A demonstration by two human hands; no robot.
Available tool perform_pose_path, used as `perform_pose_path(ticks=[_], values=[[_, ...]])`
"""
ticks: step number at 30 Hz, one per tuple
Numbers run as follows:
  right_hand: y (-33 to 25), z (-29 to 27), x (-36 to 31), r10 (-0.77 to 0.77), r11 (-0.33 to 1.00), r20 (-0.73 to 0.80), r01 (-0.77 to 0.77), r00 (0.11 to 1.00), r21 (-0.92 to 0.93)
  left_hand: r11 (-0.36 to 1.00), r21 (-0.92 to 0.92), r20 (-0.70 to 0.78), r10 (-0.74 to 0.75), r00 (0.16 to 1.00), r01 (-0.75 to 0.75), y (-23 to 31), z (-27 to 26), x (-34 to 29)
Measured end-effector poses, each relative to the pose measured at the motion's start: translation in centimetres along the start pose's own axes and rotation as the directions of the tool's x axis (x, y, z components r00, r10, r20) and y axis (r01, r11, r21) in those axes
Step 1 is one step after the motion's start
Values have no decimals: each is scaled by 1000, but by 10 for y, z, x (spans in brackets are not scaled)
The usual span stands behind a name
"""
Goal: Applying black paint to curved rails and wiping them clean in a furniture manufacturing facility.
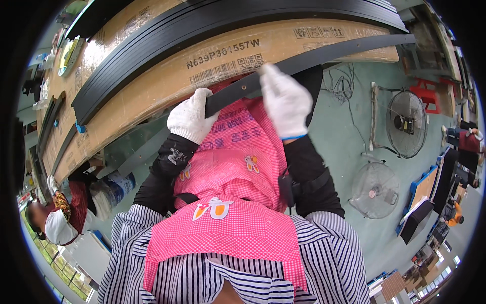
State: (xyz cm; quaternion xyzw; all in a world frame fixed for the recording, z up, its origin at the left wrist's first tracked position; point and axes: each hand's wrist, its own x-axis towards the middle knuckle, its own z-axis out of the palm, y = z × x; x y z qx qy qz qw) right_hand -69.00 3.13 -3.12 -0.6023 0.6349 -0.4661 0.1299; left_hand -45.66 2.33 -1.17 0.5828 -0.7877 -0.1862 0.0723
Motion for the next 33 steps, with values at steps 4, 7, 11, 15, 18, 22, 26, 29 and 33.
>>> perform_pose_path(ticks=[4, 7, 11, 15, 18, 22, 26, 29, 33], values=[[-32, 3, -15, -26, 992, 185, 48, 982, -120, 1000, -10, 12, -3, 1000, 3, -2, 1, 0], [1, -4, 1, 43, 997, -14, -43, 999, -60, 999, -14, -10, 32, 999, -32, -3, 2, 1], [-20, -5, -8, 6, 986, 186, 25, 982, -167, 1000, 0, 24, 14, 1000, -14, -5, -1, -1], [0, -2, 8, -30, 996, -27, 27, 999, -91, 1000, 3, 52, 4, 999, -4, -2, -1, 3], [-25, 8, -14, -24, 998, 73, 28, 997, -64, 1000, -12, 39, 7, 999, -7, -2, 0, 2], [-57, 11, -51, -236, 964, 487, 267, 841, 7, 1000, 5, 23, 31, 999, -31, -10, 1, 1], [-19, -4, -22, 119, 956, 125, -148, 985, 252, 999, -42, 45, 0, 999, 1, -5, 0, 1], [-19, -2, -9, 117, 991, 74, -121, 990, 51, 999, -46, 48, -3, 999, 6, -2, -3, 4], [-62, 30, -47, -161, 982, 333, 185, 929, -41, 997, -66, 61, -46, 997, 50, -3, -6, 2]])
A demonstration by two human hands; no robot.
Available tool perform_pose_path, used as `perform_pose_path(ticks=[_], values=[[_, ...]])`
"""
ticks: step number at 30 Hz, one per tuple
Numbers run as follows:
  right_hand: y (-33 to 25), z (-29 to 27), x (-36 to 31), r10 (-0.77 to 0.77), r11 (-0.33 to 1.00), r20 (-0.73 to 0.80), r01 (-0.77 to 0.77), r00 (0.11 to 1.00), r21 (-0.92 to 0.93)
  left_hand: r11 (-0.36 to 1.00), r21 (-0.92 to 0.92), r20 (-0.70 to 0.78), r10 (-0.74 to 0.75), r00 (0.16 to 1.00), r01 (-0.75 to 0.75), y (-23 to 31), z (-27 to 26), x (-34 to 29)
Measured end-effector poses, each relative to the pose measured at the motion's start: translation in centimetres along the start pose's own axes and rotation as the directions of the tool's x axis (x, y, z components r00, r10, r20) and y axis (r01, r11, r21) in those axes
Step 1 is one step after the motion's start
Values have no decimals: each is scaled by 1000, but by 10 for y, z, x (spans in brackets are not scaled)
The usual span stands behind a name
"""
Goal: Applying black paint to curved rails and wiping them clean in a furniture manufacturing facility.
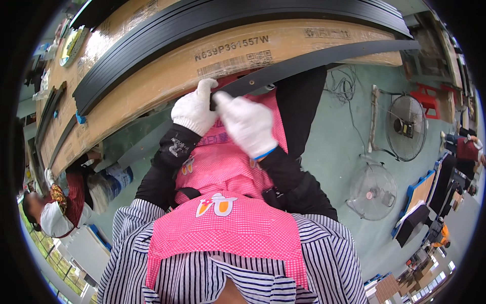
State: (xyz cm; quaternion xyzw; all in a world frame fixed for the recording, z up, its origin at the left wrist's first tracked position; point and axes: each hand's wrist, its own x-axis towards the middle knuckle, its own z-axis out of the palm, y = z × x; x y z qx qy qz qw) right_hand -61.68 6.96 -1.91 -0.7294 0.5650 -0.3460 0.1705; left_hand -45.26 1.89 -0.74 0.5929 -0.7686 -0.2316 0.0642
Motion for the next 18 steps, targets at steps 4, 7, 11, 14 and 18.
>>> perform_pose_path(ticks=[4, 7, 11, 14, 18], values=[[13, -19, 8, -62, 988, 30, 66, 998, -141, 999, -19, 6, -25, 1000, 25, -10, -5, -13], [99, -77, 32, 143, 945, -278, -214, 950, -246, 1000, 1, 12, 11, 1000, -11, -17, -9, -22], [208, -181, 43, 434, 604, -580, -700, 689, -380, 993, -5, 1, 121, 993, -121, -18, -11, -20], [151, -146, 38, 271, 936, -489, -346, 829, -70, 994, 22, 44, 106, 993, -107, -14, -16, -21], [49, -66, 8, 155, 980, 64, -162, 986, 115, 999, 37, 103, 37, 994, -41, -14, -30, -31]])
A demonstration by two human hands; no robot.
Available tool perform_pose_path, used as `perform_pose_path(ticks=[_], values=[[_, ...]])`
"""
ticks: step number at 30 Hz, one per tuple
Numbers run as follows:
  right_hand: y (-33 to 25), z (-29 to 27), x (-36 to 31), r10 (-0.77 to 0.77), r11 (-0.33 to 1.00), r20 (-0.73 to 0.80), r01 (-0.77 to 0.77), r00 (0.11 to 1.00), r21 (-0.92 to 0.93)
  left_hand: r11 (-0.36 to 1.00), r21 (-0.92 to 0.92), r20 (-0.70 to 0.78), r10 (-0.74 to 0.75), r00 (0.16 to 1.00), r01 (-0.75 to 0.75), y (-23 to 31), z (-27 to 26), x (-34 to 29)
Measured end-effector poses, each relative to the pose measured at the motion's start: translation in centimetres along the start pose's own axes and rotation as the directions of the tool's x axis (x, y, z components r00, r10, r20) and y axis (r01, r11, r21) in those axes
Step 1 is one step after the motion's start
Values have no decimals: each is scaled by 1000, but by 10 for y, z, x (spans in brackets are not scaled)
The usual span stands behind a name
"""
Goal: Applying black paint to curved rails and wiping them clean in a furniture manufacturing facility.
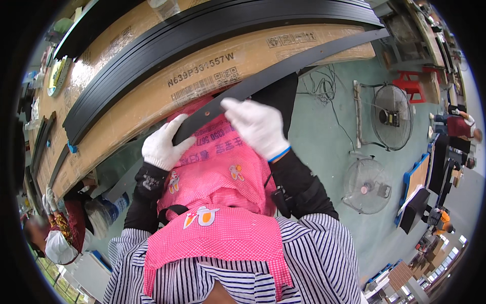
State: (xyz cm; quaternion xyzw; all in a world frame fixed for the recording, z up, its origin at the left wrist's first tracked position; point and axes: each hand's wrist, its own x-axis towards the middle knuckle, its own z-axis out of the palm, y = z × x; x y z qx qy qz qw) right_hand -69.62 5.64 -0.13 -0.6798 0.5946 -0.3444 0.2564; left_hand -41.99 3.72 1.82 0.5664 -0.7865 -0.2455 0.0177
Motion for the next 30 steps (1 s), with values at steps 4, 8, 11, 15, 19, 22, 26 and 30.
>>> perform_pose_path(ticks=[4, 8, 11, 15, 19, 22, 26, 30], values=[[53, -26, 19, -15, 993, -309, -21, 951, -115, 999, 32, -74, 32, 997, -29, -31, -2, -33], [140, -126, 54, 197, 877, -635, -424, 747, -226, 999, 29, -90, 42, 995, -40, -42, 0, -48], [88, -97, 48, 139, 956, -529, -253, 837, -148, 999, 39, -83, 18, 996, -15, -46, 1, -55], [-4, -10, -6, -41, 999, 112, 44, 993, -20, 1000, 23, -79, 2, 997, -1, -56, 0, -72], [46, -38, 14, 9, 996, -292, -35, 956, -83, 998, 56, -74, -13, 997, 17, -59, 2, -85], [92, -90, 38, 190, 944, -448, -288, 874, -163, 998, 56, -95, -1, 996, 6, -63, 11, -86], [78, -51, 14, 267, 952, -217, -223, 939, 207, 997, 67, -90, -20, 996, 26, -61, 12, -86], [47, -41, 2, 98, 995, -160, -101, 982, -9, 999, 50, -120, 4, 993, 2, -63, 13, -87]])
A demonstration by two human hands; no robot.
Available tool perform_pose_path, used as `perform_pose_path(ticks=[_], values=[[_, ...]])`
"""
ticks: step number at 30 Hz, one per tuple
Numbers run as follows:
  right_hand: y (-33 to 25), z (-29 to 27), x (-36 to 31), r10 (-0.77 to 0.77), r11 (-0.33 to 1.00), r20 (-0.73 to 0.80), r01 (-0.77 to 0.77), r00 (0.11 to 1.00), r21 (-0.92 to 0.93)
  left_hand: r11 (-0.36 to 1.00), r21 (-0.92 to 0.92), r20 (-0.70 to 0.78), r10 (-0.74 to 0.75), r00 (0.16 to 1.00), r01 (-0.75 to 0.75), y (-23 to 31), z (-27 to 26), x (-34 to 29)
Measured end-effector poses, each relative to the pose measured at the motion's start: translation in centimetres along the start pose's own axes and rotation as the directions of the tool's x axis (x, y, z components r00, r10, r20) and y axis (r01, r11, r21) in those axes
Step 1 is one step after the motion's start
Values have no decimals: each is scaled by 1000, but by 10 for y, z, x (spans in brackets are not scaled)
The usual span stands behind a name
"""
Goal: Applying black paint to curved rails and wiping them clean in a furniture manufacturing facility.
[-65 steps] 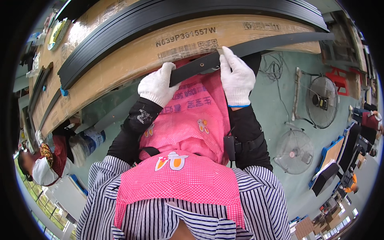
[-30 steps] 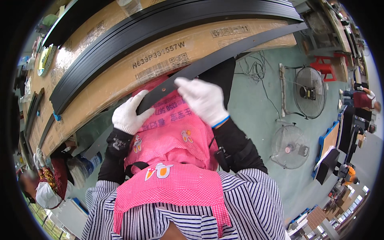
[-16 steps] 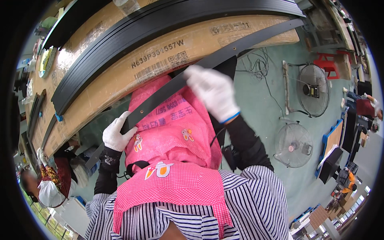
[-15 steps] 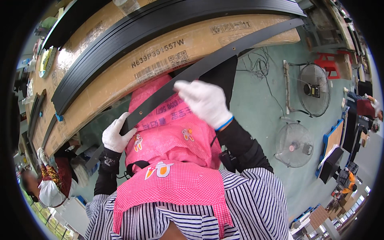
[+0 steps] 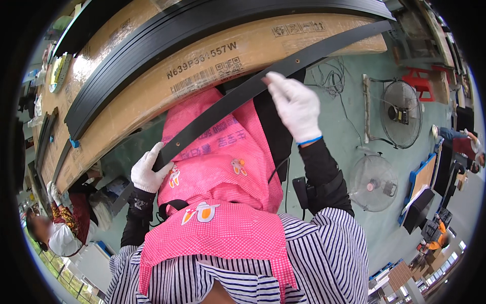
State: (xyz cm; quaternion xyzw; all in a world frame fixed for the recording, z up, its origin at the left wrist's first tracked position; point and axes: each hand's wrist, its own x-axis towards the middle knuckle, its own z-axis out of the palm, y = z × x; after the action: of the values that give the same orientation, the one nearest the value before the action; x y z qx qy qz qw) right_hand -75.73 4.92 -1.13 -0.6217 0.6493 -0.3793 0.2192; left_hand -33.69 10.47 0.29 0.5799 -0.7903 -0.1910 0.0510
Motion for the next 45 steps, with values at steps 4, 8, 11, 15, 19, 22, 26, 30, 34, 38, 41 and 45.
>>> perform_pose_path(ticks=[4, 8, 11, 15, 19, 22, 26, 30, 34, 38, 41, 45], values=[[19, -5, 13, 0, 999, -142, 8, 990, 54, 1000, 0, 29, -31, 999, 31, 3, 1, 2], [2, 0, -1, -32, 991, 26, 35, 999, -132, 1000, -17, 8, -17, 1000, 17, 1, 6, 1], [14, 3, 4, -69, 996, -194, 78, 978, 37, 999, -34, 13, -30, 999, 31, 7, 4, 1], [-12, 16, -23, -156, 982, 138, 168, 978, -87, 997, -55, 48, -50, 998, 52, 5, 6, -1], [3, 8, -4, 42, 999, -143, -37, 989, 36, 997, -70, 23, -35, 999, 36, 8, 7, -1], [-20, 26, -18, -5, 999, -30, 6, 1000, 53, 997, -72, 15, -36, 999, 37, 8, 8, -2], [-24, 37, -21, -76, 997, -84, 73, 994, -36, 997, -69, 17, -43, 999, 44, 10, 7, -1], [-23, 29, -25, -71, 997, -47, 69, 996, -46, 997, -69, 5, -38, 999, 38, 12, 7, 0], [-26, 25, -23, -87, 990, 40, 91, 995, -110, 997, -63, 3, -41, 999, 41, 10, 8, -1], [-31, 27, -27, -54, 993, 3, 54, 999, -106, 997, -68, -3, -39, 999, 39, 12, 7, -1], [-29, 27, -24, -27, 994, -63, 20, 998, -111, 998, -64, -20, -3, 1000, 2, 9, 10, -1], [-31, 28, -29, -58, 988, -26, 54, 998, -145, 997, -73, -3, -34, 999, 34, 12, 8, -1]])
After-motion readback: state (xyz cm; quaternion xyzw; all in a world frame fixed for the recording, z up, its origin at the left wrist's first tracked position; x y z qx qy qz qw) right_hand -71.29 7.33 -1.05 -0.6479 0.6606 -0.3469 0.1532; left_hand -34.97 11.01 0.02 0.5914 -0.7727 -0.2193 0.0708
